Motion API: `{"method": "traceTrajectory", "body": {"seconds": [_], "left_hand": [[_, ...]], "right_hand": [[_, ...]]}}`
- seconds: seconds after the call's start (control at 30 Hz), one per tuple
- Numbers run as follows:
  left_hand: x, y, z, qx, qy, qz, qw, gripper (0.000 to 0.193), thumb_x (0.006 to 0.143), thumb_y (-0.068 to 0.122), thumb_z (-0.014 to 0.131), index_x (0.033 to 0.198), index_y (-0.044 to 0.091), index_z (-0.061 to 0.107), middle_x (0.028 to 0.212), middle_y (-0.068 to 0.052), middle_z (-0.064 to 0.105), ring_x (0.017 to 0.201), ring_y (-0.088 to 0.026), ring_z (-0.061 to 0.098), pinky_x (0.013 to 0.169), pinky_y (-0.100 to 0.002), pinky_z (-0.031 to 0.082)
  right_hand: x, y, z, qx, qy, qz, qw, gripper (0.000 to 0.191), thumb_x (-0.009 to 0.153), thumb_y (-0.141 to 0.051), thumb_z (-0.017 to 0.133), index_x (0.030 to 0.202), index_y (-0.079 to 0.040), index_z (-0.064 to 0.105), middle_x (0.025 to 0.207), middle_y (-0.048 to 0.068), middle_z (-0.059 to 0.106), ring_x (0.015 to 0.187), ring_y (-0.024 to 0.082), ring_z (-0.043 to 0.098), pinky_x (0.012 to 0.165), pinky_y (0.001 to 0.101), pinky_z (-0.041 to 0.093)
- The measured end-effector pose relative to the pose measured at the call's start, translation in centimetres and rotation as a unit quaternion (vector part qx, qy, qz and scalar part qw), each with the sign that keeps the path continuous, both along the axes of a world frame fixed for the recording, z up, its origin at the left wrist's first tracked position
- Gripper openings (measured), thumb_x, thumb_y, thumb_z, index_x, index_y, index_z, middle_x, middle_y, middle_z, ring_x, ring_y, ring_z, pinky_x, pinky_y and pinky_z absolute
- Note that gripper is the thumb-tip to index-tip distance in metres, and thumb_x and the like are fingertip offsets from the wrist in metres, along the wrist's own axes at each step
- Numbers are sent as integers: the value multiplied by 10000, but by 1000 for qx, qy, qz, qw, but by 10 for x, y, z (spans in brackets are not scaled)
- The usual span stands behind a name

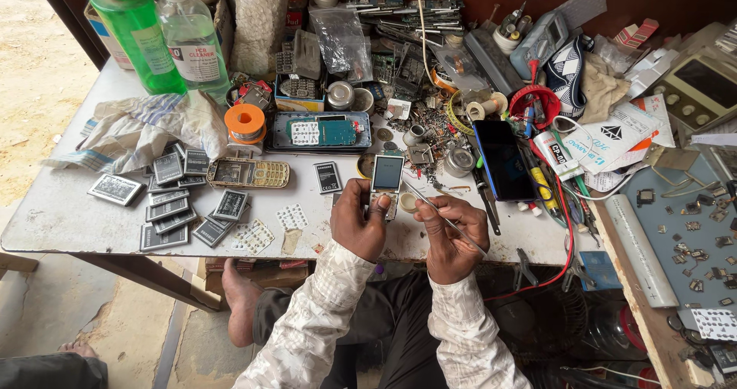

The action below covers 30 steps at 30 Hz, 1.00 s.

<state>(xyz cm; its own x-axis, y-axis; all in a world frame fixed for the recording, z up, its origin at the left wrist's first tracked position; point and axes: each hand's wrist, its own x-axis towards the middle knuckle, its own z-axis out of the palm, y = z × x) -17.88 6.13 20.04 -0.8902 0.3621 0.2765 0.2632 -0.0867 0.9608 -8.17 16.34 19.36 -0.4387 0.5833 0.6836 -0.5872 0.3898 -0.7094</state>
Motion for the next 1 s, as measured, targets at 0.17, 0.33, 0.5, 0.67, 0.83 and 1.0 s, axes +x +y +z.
{"method": "traceTrajectory", "body": {"seconds": [0.17,0.33,0.5,0.67,0.83,1.0], "left_hand": [[0,-1,0,5,3,-2,1000,174,921,92,701,1051,4,626,850,-126,757,722,-183,722,671,-316,563],[1,-2,2,5,-8,-6,1000,159,921,76,698,1047,7,630,843,-110,750,713,-171,706,663,-314,557],[0,-2,3,-9,-21,-7,1000,153,915,78,708,1027,13,626,783,-94,728,648,-146,655,610,-303,521],[0,-2,3,3,-1,-6,1000,150,919,73,709,1024,8,624,811,-96,732,666,-139,663,625,-292,529],[0,-2,3,22,9,-10,1000,150,924,69,703,1024,2,614,828,-106,738,690,-146,674,646,-292,538],[-1,-3,0,3,-9,-10,1000,150,922,76,704,1023,9,616,813,-103,734,674,-148,672,630,-297,535]], "right_hand": [[0,-1,3,-23,-20,20,999,139,1054,-5,569,1177,3,505,1193,207,668,1090,258,728,950,381,648],[0,3,0,-7,4,18,1000,164,1048,-30,590,1184,-33,499,1198,202,702,1085,254,745,956,379,648],[1,4,-8,30,8,-38,999,211,973,57,702,1101,-40,565,1212,201,695,1199,270,688,1016,395,600],[3,8,-9,93,-13,-36,995,213,948,42,733,1062,-68,591,1168,150,704,1241,249,667,1056,382,587],[1,6,-7,87,-19,-66,994,209,967,41,721,1064,-81,582,1151,129,717,1274,247,645,1082,376,559],[2,3,-7,98,-26,-84,991,212,974,36,712,1074,-86,571,1155,120,714,1284,233,622,1105,381,530]]}}
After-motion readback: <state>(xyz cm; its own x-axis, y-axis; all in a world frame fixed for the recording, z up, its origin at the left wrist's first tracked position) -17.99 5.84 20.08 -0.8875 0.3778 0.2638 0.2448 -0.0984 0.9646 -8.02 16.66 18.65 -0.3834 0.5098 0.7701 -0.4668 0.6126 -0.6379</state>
